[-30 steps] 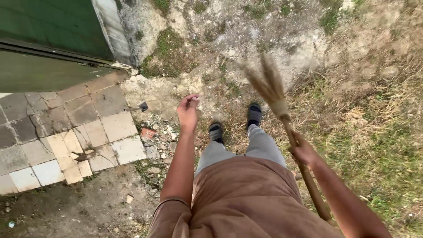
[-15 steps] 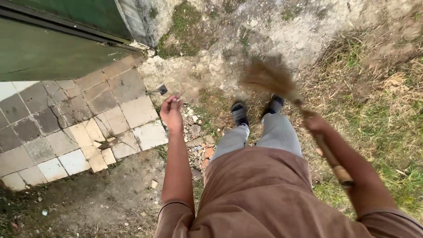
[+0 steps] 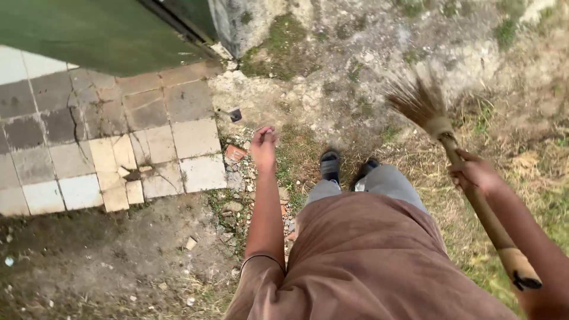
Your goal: Sweeping debris and pulling weeds in an outdoor backyard area using a broom, hoe, and dustpan.
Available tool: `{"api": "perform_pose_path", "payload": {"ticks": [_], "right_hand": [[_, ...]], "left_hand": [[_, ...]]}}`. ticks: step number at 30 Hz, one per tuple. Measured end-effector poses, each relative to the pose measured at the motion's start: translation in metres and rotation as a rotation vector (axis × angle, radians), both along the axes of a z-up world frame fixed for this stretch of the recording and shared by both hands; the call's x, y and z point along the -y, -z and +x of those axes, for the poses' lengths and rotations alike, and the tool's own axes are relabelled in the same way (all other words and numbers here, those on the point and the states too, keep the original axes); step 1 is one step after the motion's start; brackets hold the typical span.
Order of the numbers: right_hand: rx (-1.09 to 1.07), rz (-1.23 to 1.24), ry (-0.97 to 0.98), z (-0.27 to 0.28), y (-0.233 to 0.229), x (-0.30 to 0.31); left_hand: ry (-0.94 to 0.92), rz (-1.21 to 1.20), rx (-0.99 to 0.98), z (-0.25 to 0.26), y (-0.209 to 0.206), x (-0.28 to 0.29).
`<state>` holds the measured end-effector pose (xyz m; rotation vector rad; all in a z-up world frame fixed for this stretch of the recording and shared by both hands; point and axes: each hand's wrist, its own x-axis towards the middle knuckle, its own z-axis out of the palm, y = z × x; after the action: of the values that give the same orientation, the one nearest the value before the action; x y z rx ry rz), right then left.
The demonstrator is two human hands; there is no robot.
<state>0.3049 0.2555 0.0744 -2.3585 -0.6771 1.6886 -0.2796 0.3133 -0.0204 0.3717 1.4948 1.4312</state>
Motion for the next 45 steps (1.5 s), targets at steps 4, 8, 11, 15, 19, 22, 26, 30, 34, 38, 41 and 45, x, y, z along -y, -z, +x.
{"api": "perform_pose_path", "payload": {"ticks": [4,8,11,15,19,22,26,30,34,38,41,45], "right_hand": [[-0.272,0.085,-0.057,-0.093,-0.009,-0.081],[-0.57,0.146,-0.099,-0.218,-0.031,-0.134],[-0.618,0.2,-0.223,-0.314,-0.075,-0.151],[-0.731,0.235,-0.378,-0.404,-0.077,-0.18],[-0.832,0.245,-0.516,-0.463,-0.04,-0.218],[-0.935,0.164,-0.541,-0.506,-0.058,-0.235],[-1.037,0.203,-0.514,-0.562,-0.102,-0.257],[-0.83,0.385,-0.617,-0.607,-0.067,-0.332],[-0.612,0.281,-0.609,-0.614,-0.005,-0.39],[-0.415,0.146,-0.552,-0.595,0.096,-0.411],[-0.367,0.039,-0.54,-0.576,0.17,-0.405],[-0.29,-0.06,-0.626,-0.576,0.21,-0.385]], "left_hand": [[0.009,0.029,-0.037,0.0,0.01,0.001],[0.282,0.06,-0.366,0.005,-0.06,-0.004],[0.495,-0.015,-0.472,0.013,-0.131,-0.005],[0.507,0.043,-0.652,0.009,-0.195,-0.018],[0.217,0.314,-0.747,-0.026,-0.135,-0.056],[0.208,0.39,-0.699,-0.068,-0.099,-0.081],[0.111,0.354,-0.801,-0.122,-0.117,-0.12],[-0.095,0.417,-0.646,-0.195,-0.111,-0.197],[-0.175,0.039,-0.704,-0.276,-0.11,-0.275],[-0.06,-0.063,-0.666,-0.332,-0.066,-0.339],[0.01,-0.06,-0.585,-0.351,-0.013,-0.371],[0.032,-0.02,-0.503,-0.363,0.016,-0.403]]}}
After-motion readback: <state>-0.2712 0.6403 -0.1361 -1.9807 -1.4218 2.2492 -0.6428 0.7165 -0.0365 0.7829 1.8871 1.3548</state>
